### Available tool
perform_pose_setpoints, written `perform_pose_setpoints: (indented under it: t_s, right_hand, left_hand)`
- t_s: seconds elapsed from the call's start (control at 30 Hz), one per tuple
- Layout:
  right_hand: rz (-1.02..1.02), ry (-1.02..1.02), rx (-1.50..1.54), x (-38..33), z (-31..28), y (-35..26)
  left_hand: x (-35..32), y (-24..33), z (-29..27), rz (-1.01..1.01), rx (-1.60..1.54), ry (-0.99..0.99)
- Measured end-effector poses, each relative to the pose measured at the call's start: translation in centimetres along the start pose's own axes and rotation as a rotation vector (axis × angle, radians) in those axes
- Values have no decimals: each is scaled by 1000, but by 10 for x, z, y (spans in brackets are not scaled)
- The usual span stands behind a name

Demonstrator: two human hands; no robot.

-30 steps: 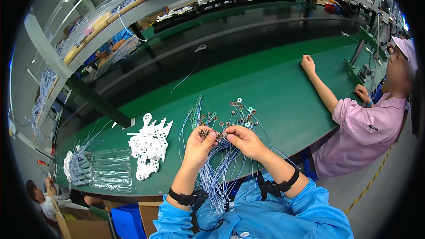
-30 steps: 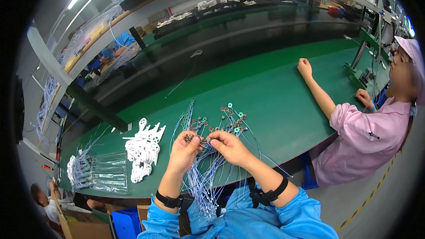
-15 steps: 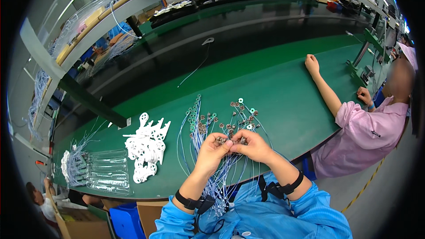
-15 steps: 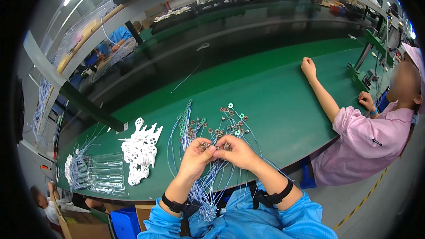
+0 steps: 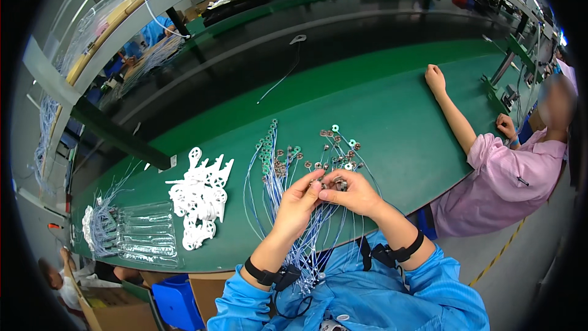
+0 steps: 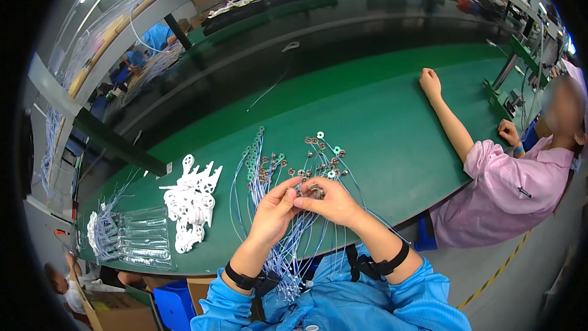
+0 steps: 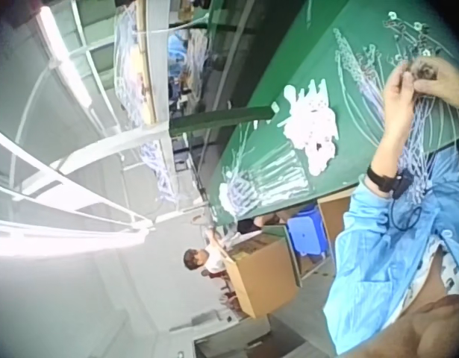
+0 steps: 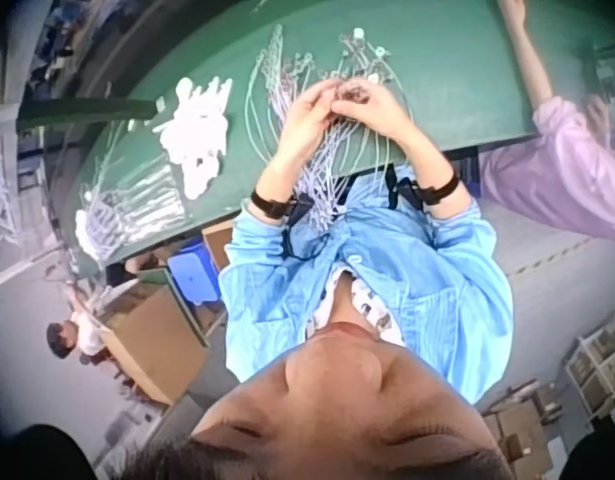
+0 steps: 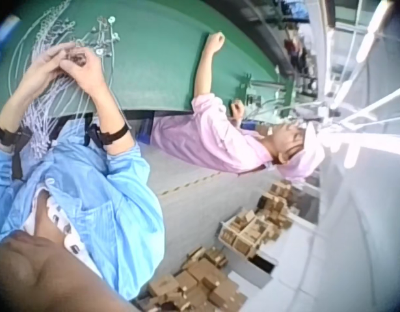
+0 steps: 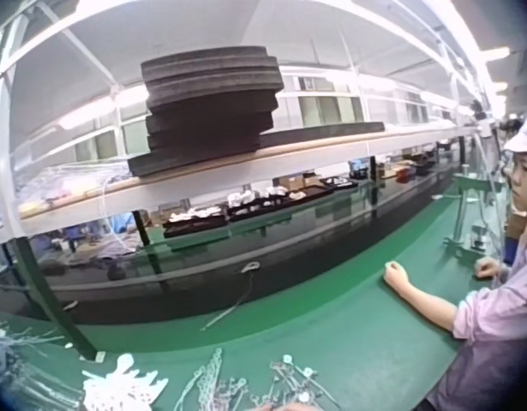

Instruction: The recorder is assembling multi-wire cables into white plastic disc-shaped components.

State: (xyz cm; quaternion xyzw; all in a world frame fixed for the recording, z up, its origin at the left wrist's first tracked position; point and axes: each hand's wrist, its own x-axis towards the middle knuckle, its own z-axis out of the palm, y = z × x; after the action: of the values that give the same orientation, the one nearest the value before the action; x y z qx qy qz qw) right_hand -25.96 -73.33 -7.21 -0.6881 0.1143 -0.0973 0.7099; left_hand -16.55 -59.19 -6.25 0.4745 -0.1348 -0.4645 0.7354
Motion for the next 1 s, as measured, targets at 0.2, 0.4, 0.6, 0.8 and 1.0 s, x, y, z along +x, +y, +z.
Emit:
perform_pose_setpoints:
  t_s: [0.2,0.4,0.6,0.8,1.0]
  right_hand:
    - [29,-33,69,-2,-4,-7]
    - [-13,131,-401,7,-19,-8]
    - [-112,478,-848,15,-16,-6]
    - [-323,371,-682,10,-5,-15]
    - [-153,90,28,11,41,-13]
  left_hand:
    - [8,-7,-18,-80,-153,-149]
    - [17,18,-14,135,682,101]
    - [35,34,-44,452,1579,423]
    - [34,38,-51,308,993,409]
    - [-12,28,-29,119,111,42]
